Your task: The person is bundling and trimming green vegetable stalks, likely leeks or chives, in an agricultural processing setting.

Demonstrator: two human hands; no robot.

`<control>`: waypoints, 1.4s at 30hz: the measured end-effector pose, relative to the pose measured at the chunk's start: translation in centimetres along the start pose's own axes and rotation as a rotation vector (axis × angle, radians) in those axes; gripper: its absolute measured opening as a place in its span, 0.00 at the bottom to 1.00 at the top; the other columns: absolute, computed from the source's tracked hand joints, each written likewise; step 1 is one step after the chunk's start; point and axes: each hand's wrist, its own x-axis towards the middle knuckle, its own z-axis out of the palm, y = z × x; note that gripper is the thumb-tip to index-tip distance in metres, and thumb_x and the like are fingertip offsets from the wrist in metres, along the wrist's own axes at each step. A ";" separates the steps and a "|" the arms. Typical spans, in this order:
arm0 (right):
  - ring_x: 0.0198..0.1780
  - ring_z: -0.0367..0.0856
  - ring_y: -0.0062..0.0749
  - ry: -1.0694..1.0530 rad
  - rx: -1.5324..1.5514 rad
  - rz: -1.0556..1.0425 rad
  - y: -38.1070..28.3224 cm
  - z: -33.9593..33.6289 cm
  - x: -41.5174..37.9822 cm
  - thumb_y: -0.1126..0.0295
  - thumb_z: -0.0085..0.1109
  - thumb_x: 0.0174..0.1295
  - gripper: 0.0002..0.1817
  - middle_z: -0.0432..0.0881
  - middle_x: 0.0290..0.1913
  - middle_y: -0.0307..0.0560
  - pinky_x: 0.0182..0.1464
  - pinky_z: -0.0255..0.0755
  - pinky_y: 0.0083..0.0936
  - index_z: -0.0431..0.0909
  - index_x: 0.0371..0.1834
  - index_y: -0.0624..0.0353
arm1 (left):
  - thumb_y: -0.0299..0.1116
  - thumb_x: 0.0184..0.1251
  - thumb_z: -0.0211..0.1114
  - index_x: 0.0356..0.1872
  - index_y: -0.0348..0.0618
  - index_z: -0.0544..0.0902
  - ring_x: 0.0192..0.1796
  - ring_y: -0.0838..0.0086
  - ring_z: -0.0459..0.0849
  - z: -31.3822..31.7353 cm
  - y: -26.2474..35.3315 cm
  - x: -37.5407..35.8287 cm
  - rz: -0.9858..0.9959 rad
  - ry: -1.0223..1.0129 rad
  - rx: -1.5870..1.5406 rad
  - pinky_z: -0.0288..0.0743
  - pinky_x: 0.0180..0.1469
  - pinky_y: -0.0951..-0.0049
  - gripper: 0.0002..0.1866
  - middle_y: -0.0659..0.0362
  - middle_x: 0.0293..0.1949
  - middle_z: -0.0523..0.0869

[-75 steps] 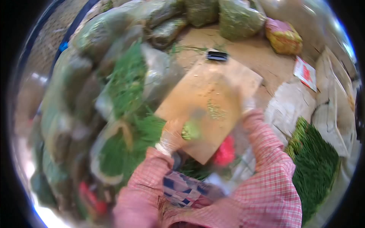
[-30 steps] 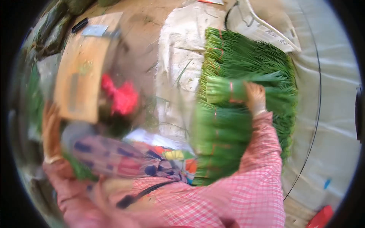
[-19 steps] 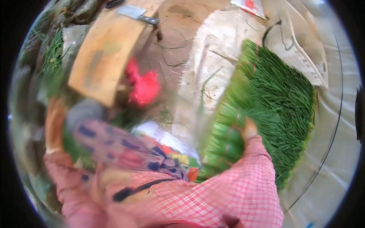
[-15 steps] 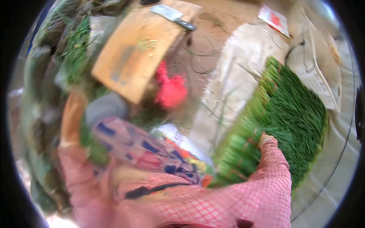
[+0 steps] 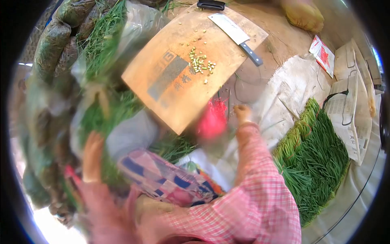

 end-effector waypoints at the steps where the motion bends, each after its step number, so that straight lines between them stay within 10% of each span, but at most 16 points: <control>1: 0.24 0.76 0.22 0.003 -0.009 0.033 0.2 0.5 0.8 0.68 0.59 0.53 0.10 0.82 0.26 0.44 0.27 0.70 0.22 0.81 0.35 0.61 | 0.40 0.65 0.53 0.66 0.37 0.55 0.65 0.60 0.62 -0.4 -0.4 -0.2 -0.016 -0.002 0.011 0.53 0.66 0.65 0.32 0.44 0.65 0.60; 15: 0.32 0.81 0.27 -0.509 -0.350 0.019 2.6 1.8 7.4 0.62 0.62 0.47 0.13 0.83 0.30 0.50 0.36 0.73 0.25 0.82 0.33 0.58 | 0.36 0.58 0.59 0.62 0.33 0.63 0.61 0.61 0.68 10.0 6.6 5.2 0.073 -0.309 0.268 0.59 0.64 0.66 0.31 0.49 0.60 0.69; 19: 0.29 0.81 0.37 -0.234 -0.444 0.080 -0.9 -0.1 4.2 0.60 0.62 0.46 0.14 0.82 0.29 0.51 0.34 0.73 0.31 0.81 0.31 0.59 | 0.29 0.55 0.61 0.58 0.37 0.69 0.60 0.66 0.71 17.0 8.1 8.0 0.307 -0.675 0.647 0.62 0.61 0.68 0.27 0.51 0.57 0.74; 22: 0.28 0.80 0.43 -0.006 -0.676 -0.245 -1.3 -0.2 2.4 0.60 0.63 0.46 0.13 0.82 0.27 0.49 0.33 0.72 0.35 0.80 0.29 0.58 | 0.28 0.53 0.61 0.56 0.39 0.71 0.58 0.60 0.72 23.6 8.2 6.7 0.492 -0.970 0.879 0.63 0.61 0.66 0.26 0.49 0.54 0.75; 26: 0.28 0.81 0.44 0.124 -0.976 -0.347 -4.7 -0.2 -1.0 0.60 0.61 0.47 0.11 0.81 0.25 0.48 0.33 0.73 0.38 0.79 0.24 0.55 | 0.36 0.51 0.63 0.62 0.44 0.65 0.66 0.59 0.61 29.3 3.2 6.1 1.235 -1.325 1.107 0.55 0.66 0.58 0.34 0.49 0.62 0.66; 32: 0.27 0.81 0.44 0.164 -1.243 -0.303 -4.7 -2.5 -3.2 0.66 0.56 0.45 0.06 0.80 0.22 0.49 0.30 0.74 0.38 0.79 0.18 0.54 | 0.45 0.53 0.62 0.67 0.47 0.55 0.71 0.61 0.50 31.1 2.6 11.8 1.264 -1.456 1.085 0.46 0.69 0.55 0.41 0.53 0.70 0.51; 36: 0.31 0.80 0.52 0.355 -1.133 -0.017 -2.6 -6.1 -3.8 0.65 0.57 0.46 0.08 0.80 0.27 0.55 0.35 0.74 0.42 0.78 0.24 0.58 | 0.49 0.58 0.57 0.67 0.47 0.57 0.70 0.62 0.54 33.1 2.3 17.7 1.459 -0.959 1.048 0.47 0.68 0.56 0.37 0.52 0.68 0.56; 38: 0.36 0.80 0.55 0.384 -1.153 0.244 0.7 -11.1 -5.5 0.63 0.58 0.46 0.14 0.80 0.32 0.60 0.39 0.73 0.42 0.78 0.33 0.61 | 0.48 0.59 0.53 0.59 0.45 0.68 0.65 0.62 0.63 34.1 0.8 23.2 1.363 -0.686 0.869 0.55 0.64 0.57 0.28 0.50 0.62 0.66; 40: 0.38 0.80 0.55 0.399 -1.181 0.324 0.7 -17.0 -10.2 0.64 0.57 0.48 0.13 0.81 0.34 0.59 0.40 0.73 0.40 0.78 0.35 0.61 | 0.48 0.59 0.53 0.58 0.46 0.69 0.64 0.62 0.64 34.7 1.4 31.5 0.719 -0.105 1.681 0.54 0.65 0.57 0.27 0.50 0.61 0.67; 41: 0.35 0.80 0.52 0.412 -1.330 0.409 3.4 -21.4 -12.8 0.65 0.59 0.47 0.10 0.81 0.31 0.55 0.37 0.73 0.42 0.79 0.31 0.58 | 0.49 0.60 0.53 0.57 0.46 0.70 0.63 0.60 0.65 30.1 10.4 28.7 0.618 -0.148 1.481 0.55 0.64 0.56 0.27 0.49 0.60 0.69; 42: 0.34 0.79 0.51 0.333 -1.440 0.469 1.3 -22.9 -15.0 0.65 0.60 0.46 0.10 0.81 0.30 0.54 0.36 0.72 0.41 0.80 0.30 0.57 | 0.51 0.60 0.53 0.58 0.47 0.70 0.63 0.59 0.65 26.9 7.3 32.7 0.805 0.229 1.334 0.57 0.62 0.56 0.28 0.49 0.59 0.69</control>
